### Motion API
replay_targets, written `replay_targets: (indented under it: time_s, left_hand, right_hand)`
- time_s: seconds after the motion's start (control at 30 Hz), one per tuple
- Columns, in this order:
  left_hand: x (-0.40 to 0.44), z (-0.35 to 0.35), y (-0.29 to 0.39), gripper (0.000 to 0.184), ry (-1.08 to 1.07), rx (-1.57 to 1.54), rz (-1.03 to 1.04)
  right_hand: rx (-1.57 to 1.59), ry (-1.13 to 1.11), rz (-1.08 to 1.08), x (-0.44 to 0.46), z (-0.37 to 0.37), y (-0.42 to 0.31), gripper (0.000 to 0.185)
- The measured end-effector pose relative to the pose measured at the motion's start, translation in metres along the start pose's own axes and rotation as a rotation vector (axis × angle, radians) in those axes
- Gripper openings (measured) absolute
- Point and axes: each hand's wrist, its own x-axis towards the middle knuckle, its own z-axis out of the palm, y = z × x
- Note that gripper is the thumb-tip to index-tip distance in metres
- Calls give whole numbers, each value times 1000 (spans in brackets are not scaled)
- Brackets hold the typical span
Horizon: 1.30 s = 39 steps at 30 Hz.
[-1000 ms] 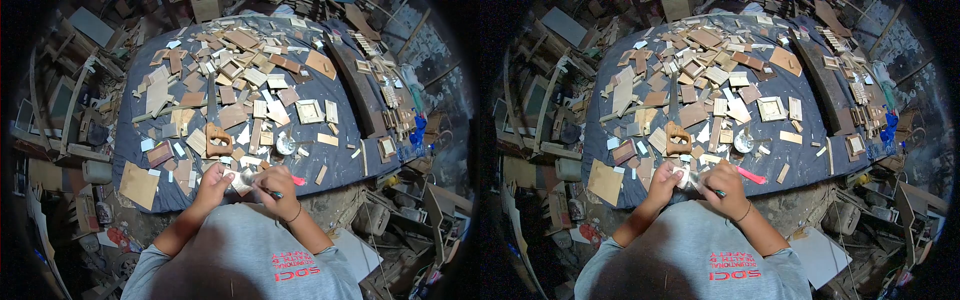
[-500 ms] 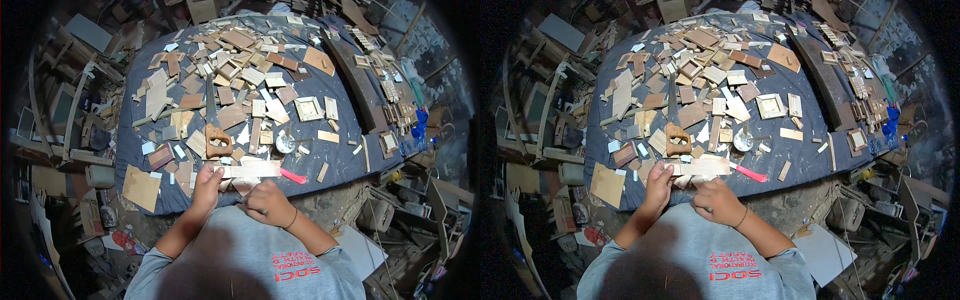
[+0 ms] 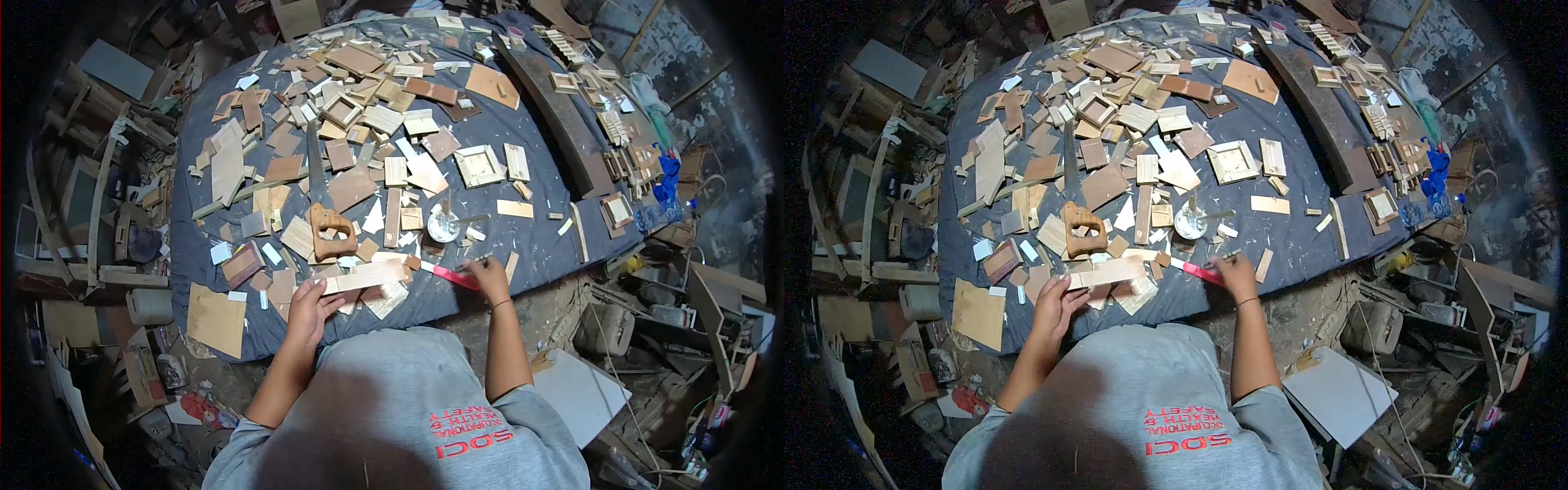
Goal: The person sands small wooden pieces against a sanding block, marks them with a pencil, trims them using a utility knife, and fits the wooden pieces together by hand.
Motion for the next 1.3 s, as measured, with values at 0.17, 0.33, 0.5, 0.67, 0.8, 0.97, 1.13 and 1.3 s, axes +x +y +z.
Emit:
replay_targets:
  time_s: [0.17,0.33,0.5,0.67,0.8,0.97,1.13,1.3]
  left_hand:
    - [2,-11,-2,11,15,-80,-26]
    - [2,-20,-1,10,47,-135,-4]
    - [0,-44,0,12,84,-207,50]
    - [-6,-79,3,12,173,-246,119]
    - [-18,-107,11,13,240,-222,170]
    - [-35,-135,28,15,245,-189,210]
    - [-48,-179,40,12,246,-187,245]
    - [-56,-227,54,12,264,-12,230]
  right_hand:
    - [-402,-48,164,-6,5,6,45]
    - [-502,46,-341,-25,54,-5,40]
    - [-539,50,-365,-21,66,2,31]
    - [-293,127,-415,-22,74,1,20]
    - [193,-89,-329,-51,89,-71,16]
    - [674,-612,-64,-86,139,-198,29]
    - [577,-802,-206,-109,190,-278,20]
    - [419,-776,-316,-112,247,-302,14]
